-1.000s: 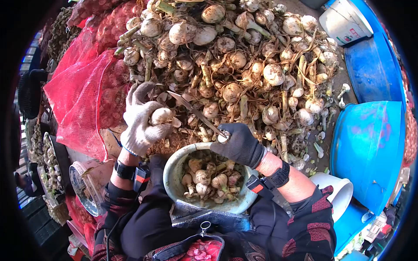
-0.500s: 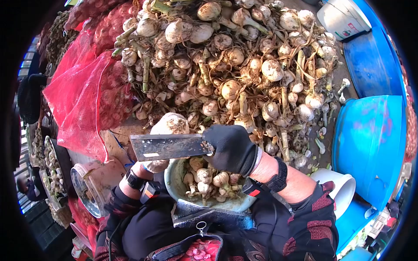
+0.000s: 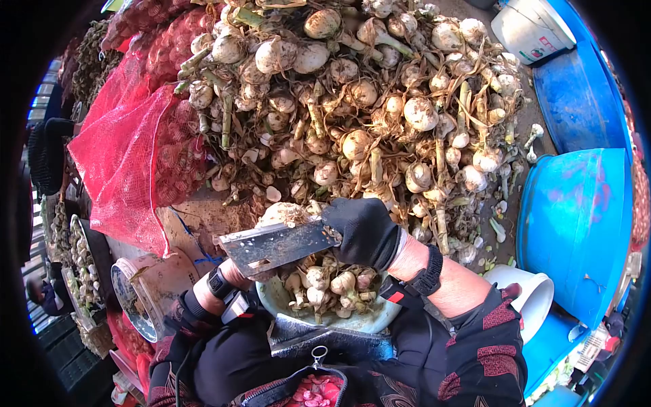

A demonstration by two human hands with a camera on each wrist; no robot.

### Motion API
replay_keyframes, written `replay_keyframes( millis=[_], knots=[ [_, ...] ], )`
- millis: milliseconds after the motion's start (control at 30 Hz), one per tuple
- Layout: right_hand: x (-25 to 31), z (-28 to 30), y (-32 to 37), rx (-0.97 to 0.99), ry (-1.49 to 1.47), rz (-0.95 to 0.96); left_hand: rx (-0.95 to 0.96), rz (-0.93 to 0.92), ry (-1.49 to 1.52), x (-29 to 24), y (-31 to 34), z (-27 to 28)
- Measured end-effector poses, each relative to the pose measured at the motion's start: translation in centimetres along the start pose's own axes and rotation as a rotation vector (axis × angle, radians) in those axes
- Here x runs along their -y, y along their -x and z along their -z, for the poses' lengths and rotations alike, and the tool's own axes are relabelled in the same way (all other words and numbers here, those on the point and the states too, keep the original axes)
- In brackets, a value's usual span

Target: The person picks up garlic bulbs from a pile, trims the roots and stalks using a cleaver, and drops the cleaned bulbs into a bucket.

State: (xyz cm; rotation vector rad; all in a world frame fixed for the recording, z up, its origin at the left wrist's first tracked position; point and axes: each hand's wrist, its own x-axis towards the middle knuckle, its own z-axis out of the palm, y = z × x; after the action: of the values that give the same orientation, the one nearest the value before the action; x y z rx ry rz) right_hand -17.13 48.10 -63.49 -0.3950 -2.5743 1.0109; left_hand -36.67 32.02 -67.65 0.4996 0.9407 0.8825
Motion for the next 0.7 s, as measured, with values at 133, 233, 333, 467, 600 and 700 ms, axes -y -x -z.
replay_keyframes(
  millis=[133, 233, 333, 467, 600, 700],
  knots=[
    [0.0, -0.1, 0.0, -0.011, -0.007, 0.008, -0.052, 0.021, 0.203, -0.6, 1.3, -0.8],
    [-2.1, -0.2, 0.3, -0.106, 0.073, -0.013, 0.307, 0.001, -0.139, -2.7, 0.1, 0.8],
    [-5.2, -0.3, 2.7, -0.115, 0.081, -0.299, 0.211, -0.846, -0.467, -9.6, -0.2, -3.9],
    [-1.6, 1.0, 1.3, -0.11, -0.26, -0.455, -0.033, -0.387, 0.301, -9.2, -1.1, -3.7],
    [2.0, 0.2, 0.0, -0.133, -0.799, -0.449, 0.04, -0.477, 0.799, -8.4, -2.8, -5.3],
    [2.8, -1.2, -1.0, -0.27, -1.018, -0.534, -0.023, -0.516, 0.574, -7.3, -3.3, -4.9]
  ],
)
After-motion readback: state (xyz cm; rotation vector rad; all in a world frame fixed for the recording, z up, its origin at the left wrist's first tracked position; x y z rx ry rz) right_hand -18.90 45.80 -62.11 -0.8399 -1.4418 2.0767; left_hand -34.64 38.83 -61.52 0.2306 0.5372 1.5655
